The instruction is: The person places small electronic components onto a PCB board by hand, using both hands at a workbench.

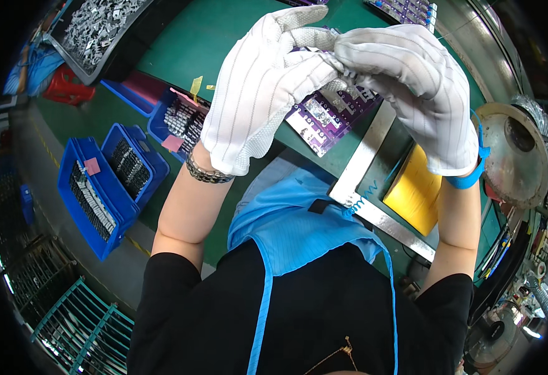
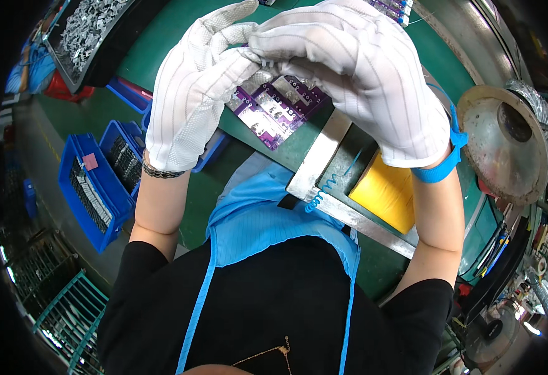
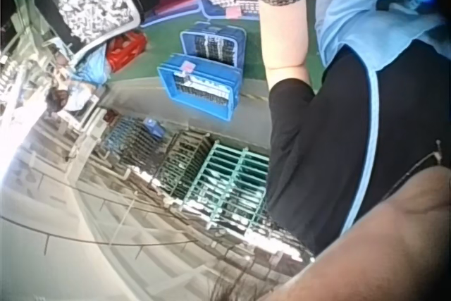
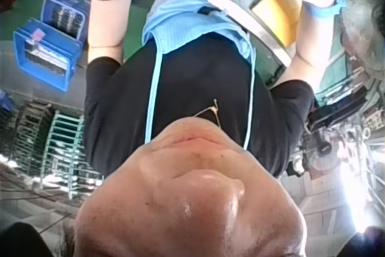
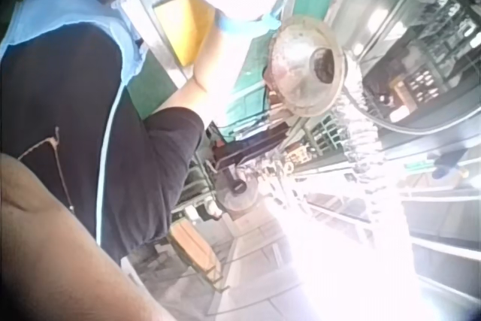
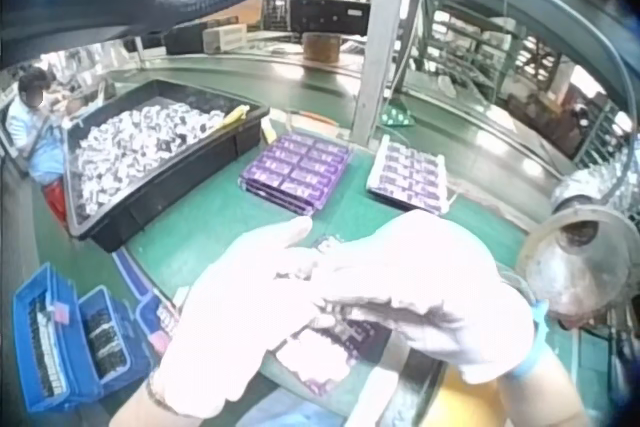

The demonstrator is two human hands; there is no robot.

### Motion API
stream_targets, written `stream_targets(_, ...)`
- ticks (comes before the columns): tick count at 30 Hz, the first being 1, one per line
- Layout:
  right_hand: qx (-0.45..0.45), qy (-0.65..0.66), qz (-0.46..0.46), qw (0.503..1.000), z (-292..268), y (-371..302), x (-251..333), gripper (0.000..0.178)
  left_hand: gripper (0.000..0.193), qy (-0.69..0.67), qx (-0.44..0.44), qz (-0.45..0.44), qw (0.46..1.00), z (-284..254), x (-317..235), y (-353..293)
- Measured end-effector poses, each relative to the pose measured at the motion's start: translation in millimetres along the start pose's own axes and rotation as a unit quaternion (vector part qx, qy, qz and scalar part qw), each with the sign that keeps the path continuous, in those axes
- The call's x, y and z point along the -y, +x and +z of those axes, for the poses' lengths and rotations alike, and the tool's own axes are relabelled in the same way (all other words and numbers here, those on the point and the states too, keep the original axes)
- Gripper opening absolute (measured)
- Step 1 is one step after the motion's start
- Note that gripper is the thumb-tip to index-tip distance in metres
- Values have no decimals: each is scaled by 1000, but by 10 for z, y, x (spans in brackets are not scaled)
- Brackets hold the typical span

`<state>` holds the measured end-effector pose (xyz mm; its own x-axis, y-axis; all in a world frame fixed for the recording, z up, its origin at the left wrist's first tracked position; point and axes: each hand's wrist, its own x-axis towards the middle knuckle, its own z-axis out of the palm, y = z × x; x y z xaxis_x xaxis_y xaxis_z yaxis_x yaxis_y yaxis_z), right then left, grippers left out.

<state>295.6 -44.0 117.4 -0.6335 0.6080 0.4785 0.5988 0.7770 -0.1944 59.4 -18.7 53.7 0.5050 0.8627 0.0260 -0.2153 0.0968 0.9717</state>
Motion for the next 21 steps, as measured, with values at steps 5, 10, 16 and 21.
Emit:
stream_targets(5,30,14,43,999,48,-74,74,36,65,-27,8,-44,999,-81,104,-21)
stream_targets(10,1,-32,105,994,185,-153,210,44,27,381,-9,390,838,-155,242,154)
stream_targets(16,-18,-77,52,996,267,-179,154,47,66,-161,-29,-67,984,85,-111,-74)
stream_targets(21,40,-58,125,990,219,-384,-47,34,55,-6,-153,80,985,-110,-145,-239)
